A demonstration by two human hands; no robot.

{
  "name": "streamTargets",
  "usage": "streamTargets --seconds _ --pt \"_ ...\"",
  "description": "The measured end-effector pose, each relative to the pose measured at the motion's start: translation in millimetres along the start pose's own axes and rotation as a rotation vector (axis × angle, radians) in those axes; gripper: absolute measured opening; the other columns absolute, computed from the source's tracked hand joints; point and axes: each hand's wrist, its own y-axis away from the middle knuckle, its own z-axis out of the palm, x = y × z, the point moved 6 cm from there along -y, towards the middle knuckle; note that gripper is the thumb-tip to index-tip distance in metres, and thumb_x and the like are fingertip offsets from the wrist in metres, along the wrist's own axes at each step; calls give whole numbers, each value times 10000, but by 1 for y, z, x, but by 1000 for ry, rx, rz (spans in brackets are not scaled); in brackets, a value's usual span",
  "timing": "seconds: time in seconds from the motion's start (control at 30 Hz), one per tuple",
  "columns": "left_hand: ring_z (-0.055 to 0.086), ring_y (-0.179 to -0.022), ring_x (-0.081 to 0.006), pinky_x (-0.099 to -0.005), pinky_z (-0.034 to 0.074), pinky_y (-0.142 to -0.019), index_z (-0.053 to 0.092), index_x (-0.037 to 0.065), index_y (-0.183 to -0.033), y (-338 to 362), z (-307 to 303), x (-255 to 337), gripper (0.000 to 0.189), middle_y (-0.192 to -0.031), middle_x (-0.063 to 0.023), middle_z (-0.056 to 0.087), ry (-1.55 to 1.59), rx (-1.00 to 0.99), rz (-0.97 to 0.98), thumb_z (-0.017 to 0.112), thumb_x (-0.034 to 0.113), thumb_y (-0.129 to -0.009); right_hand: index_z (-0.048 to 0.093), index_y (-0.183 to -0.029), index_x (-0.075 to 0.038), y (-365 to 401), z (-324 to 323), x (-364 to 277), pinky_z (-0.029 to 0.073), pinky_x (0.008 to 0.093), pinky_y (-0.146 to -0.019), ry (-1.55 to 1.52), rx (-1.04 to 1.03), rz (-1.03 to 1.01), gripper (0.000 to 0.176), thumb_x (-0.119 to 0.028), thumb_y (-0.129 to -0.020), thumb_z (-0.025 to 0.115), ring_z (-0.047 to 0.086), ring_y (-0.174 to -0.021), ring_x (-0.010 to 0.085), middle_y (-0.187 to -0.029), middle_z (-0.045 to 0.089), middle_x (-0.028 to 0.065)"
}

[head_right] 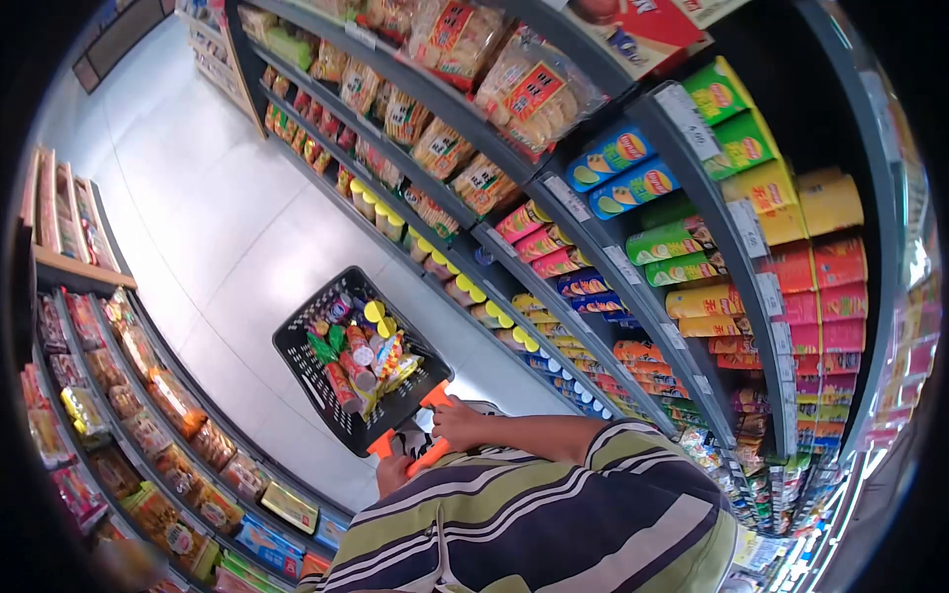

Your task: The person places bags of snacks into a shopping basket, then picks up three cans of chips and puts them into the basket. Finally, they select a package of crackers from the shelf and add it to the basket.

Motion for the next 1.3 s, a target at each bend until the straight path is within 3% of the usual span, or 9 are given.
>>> streamTargets --seconds 0.13,0.27,0.3,0.4,0.6,0.7,0.8,1.1,1.3 --pt "655 -710 -343 -472 505 -657 724 75 -780 -9 7 -12 447 -718 -114 654 -11 90 -3 842 506 -802 801 -1096 -204 -7 -24 1 354 619 -1125 115 -16 26 372 -363 -761 825 563 -1265 247 -1187 667 46" --pt "661 -685 -351 -476 513 -620 719 84 -792 -17 5 -17 438 -719 -116 655 -8 197 -1 837 506 -810 774 -1098 -172 -16 -39 8 310 656 -1168 166 14 88 268 -247 -843 739 514 -1349 295 -1237 649 88" --pt "664 -689 -353 -477 517 -623 716 84 -791 -20 2 -16 436 -723 -118 658 -12 213 -9 837 503 -810 777 -1118 -164 -21 -44 9 320 651 -1156 187 -54 134 272 -221 -863 701 499 -1371 335 -1281 637 144" --pt "665 -677 -368 -480 523 -617 706 83 -764 -35 -8 -15 421 -729 -129 671 18 263 -28 826 481 -830 758 -1200 -156 -32 -55 14 339 633 -1141 307 -4 235 337 -227 -876 694 497 -1376 354 -1369 598 176" --pt "669 -676 -387 -501 512 -600 693 65 -717 -63 -27 -27 462 -692 -162 656 -24 337 -8 781 487 -882 681 -1344 -143 -55 -92 11 432 515 -1073 193 36 498 454 -208 -895 688 528 -1344 363 -1485 511 200" --pt "672 -679 -409 -519 508 -609 669 44 -685 -78 -36 -34 519 -685 -196 651 -111 306 -63 738 505 -913 644 -1395 -162 -59 -104 8 461 481 -1008 199 162 468 539 -192 -863 727 544 -1300 354 -1386 541 163" --pt "668 -673 -442 -539 504 -618 651 30 -670 -89 -56 -37 563 -684 -224 649 -147 281 -120 695 523 -939 577 -1468 -186 -63 -116 -10 473 489 -1012 192 220 441 649 -152 -840 737 547 -1298 372 -1412 514 174" --pt "689 -719 -476 -540 522 -637 695 30 -719 -122 -104 -60 615 -714 -246 677 -162 295 -248 638 593 -961 380 -1637 -237 -76 -147 -38 498 542 -1063 94 262 454 851 -121 -858 700 551 -1328 444 -1674 283 249" --pt "681 -697 -467 -535 514 -627 701 38 -722 -140 -125 -76 631 -697 -237 667 -186 322 -284 631 618 -957 293 -1674 -227 -108 -155 -31 517 529 -1044 123 285 442 911 -173 -870 716 554 -1323 450 -1687 233 289"
